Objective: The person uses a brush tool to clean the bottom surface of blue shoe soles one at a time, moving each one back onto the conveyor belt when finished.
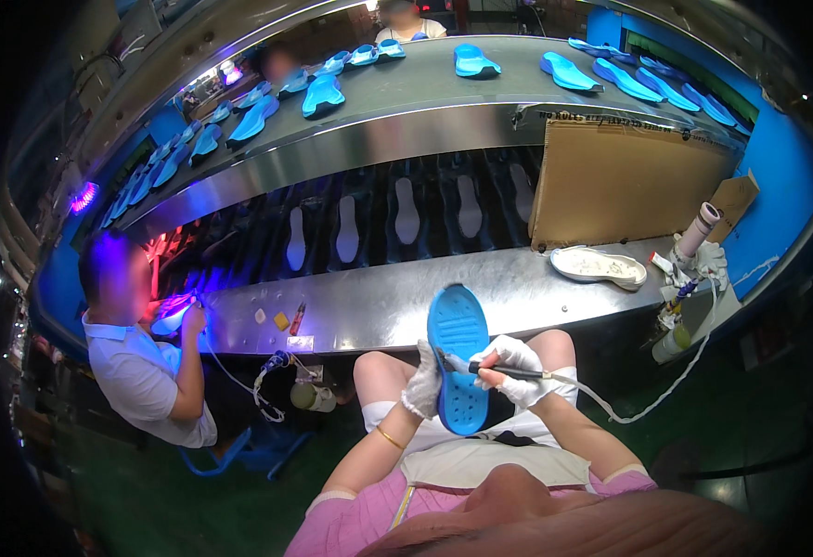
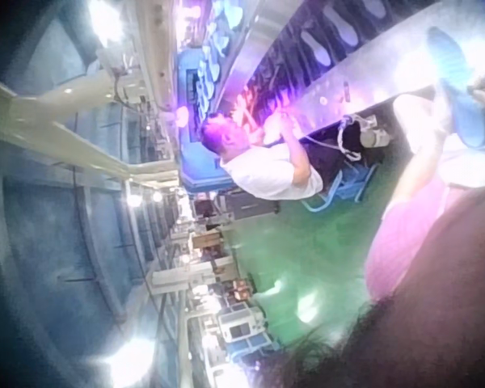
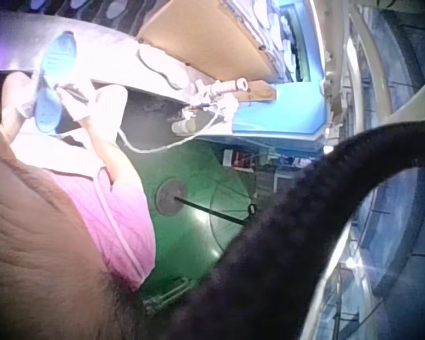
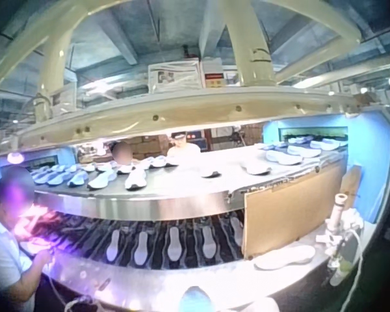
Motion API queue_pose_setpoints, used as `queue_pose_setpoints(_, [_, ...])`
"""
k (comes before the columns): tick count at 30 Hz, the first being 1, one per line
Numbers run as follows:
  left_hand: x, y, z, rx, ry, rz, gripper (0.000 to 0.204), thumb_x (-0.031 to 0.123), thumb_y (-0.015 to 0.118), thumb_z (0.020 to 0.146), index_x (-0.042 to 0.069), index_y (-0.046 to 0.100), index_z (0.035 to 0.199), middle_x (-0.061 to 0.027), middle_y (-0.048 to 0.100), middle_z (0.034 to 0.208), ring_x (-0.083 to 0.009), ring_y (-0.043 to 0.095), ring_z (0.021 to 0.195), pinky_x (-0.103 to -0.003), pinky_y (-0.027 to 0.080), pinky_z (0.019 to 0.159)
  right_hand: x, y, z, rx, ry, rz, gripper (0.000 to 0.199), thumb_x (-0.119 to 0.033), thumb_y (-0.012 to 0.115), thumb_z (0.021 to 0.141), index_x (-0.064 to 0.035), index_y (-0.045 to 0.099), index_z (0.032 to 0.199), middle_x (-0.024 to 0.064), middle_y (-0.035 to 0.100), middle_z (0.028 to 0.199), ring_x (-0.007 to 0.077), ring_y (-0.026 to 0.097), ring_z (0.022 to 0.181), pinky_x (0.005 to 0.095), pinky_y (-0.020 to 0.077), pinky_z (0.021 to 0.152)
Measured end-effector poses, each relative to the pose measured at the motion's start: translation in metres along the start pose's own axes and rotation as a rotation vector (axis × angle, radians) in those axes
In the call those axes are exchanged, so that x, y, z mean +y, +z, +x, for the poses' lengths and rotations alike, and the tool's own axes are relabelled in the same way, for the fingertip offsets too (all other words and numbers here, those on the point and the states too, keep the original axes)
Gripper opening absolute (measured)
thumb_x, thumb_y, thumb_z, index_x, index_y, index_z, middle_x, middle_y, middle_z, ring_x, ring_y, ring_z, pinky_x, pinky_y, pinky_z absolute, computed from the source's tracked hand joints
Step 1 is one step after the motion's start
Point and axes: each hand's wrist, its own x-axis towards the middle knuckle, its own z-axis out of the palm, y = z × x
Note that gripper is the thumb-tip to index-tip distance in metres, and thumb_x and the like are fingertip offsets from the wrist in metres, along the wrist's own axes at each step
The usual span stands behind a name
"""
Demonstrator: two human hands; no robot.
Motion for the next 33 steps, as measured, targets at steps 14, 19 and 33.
queue_pose_setpoints(14, [0.048,-0.005,0.038,-0.297,0.431,-0.52,0.115,0.091,0.035,0.067,0.009,0.027,0.146,-0.0194,0.05,0.134,-0.0397,0.053,0.118,-0.053,0.043,0.102,-0.011,0.012,0.049,0.146,0.192,0.192,0.007,-0.008,0.067,0.088,-0.0052,0.067,0.095,0.0028,0.066,0.085,0.0081,0.059,0.066,0.0207,0.0464,0.058])
queue_pose_setpoints(19, [0.065,0.005,0.057,-0.108,0.558,-0.378,0.109,0.09,0.037,0.068,0.008,0.038,0.139,-0.0159,0.056,0.125,-0.0309,0.061,0.103,-0.049,0.048,0.098,-0.011,0.012,0.054,0.098,-0.019,0.015,0.008,0.001,0.069,0.082,-0.0013,0.066,0.089,0.0123,0.068,0.096,0.0121,0.062,0.067,0.0245,0.053,0.063])
queue_pose_setpoints(33, [0.089,-0.001,0.104,-0.526,0.585,-0.298,0.112,0.083,0.057,0.061,0.006,0.038,0.141,-0.0218,0.049,0.134,-0.0382,0.058,0.113,-0.053,0.046,0.101,-0.013,-0.029,0.053,0.063,0.223,0.509,0.01,-0.006,0.07,0.083,-0.0035,0.064,0.091,0.01,0.068,0.09,0.0123,0.064,0.072,0.0231,0.0521,0.067])
